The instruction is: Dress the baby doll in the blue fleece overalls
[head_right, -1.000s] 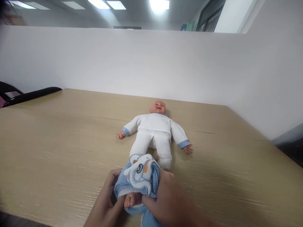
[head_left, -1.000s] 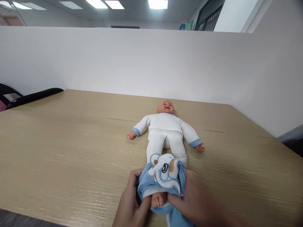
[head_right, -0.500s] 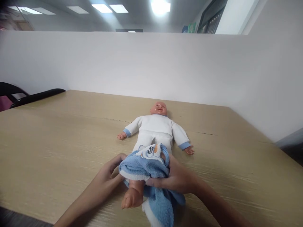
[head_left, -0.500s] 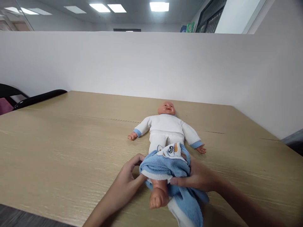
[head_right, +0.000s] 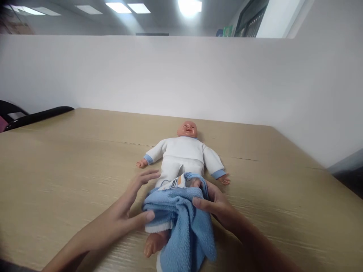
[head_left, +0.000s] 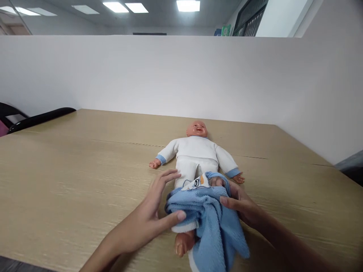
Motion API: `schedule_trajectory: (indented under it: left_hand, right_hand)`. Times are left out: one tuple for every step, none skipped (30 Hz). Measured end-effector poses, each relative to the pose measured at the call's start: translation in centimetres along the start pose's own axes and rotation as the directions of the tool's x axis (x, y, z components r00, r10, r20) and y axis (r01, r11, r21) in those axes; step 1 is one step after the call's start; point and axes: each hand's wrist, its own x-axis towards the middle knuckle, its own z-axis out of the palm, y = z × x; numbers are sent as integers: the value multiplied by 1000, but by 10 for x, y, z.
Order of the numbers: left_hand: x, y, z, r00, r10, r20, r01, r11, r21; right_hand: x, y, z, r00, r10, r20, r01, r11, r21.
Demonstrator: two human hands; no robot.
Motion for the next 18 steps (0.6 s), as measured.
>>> schedule_trajectory:
  left_hand:
    - [7, 5, -1, 1000, 14, 2, -14, 1000, 27]
    - [15, 10, -1, 999, 30, 15, -31, 998, 50]
    - [25, 15, -1, 998, 47, 39, -50, 996, 68]
    - [35, 20, -2, 995, 67, 68, -72, 994, 82]
    - [46, 25, -2, 991, 98, 93, -106, 990, 88]
    - [57, 29, -3, 984, 124, 125, -136, 987, 90]
    - [68, 33, -3, 975, 143, 172, -160, 983, 88]
    - [78, 36, -4, 964, 145, 223, -168, 982, 84]
    - [88, 38, -4, 952, 133, 277, -161, 984, 80]
    - [97, 40, -4, 937, 117, 328, -151, 985, 82]
    - [105, 41, -4, 924, 101, 369, -144, 985, 91]
    - [112, 42, -4, 907, 89, 411, -144, 984, 105]
    - [119, 43, -4, 886, 82, 457, -151, 982, 117]
    - [124, 43, -3, 860, 77, 505, -160, 979, 123]
    - [129, 44, -3, 829, 76, 554, -167, 979, 117]
    - [133, 44, -2, 796, 79, 600, -167, 981, 93]
    - [137, 44, -2, 767, 88, 635, -163, 985, 61]
    - [139, 44, -1, 744, 102, 661, -158, 987, 26]
  right_hand:
    - [-1, 1, 0, 1000, 23, -3, -22, 999, 23]
    - [-2, 2, 0, 999, 41, -9, -41, 998, 45]
    - [-2, 3, 0, 998, 53, -17, -52, 997, 63]
    - [-3, 3, 0, 998, 60, -26, -58, 995, 77]
    - [-4, 3, 1, 997, 64, -35, -61, 994, 90]
    - [-5, 3, 1, 997, 64, -43, -59, 993, 104]
    - [-6, 3, 2, 997, 58, -48, -52, 992, 117]
    - [-6, 3, 2, 997, 50, -54, -43, 991, 127]
    - [-7, 2, 3, 997, 42, -65, -33, 990, 134]
    - [-7, 2, 4, 996, 35, -79, -24, 990, 137]
    - [-8, 2, 4, 996, 30, -89, -17, 991, 136]
    - [-8, 1, 5, 995, 27, -97, -13, 991, 133]
    - [-8, 1, 5, 995, 24, -100, -11, 992, 129]
    - [-8, 1, 5, 995, 20, -97, -9, 993, 121]
    - [-8, 0, 4, 995, 15, -94, -5, 994, 106]
    - [-8, -1, 3, 996, 10, -90, -3, 997, 81]
    - [-9, -3, 1, 996, 4, -87, 0, 999, 39]
    - [-10, -6, -2, 997, -2, -76, 0, 1000, -18]
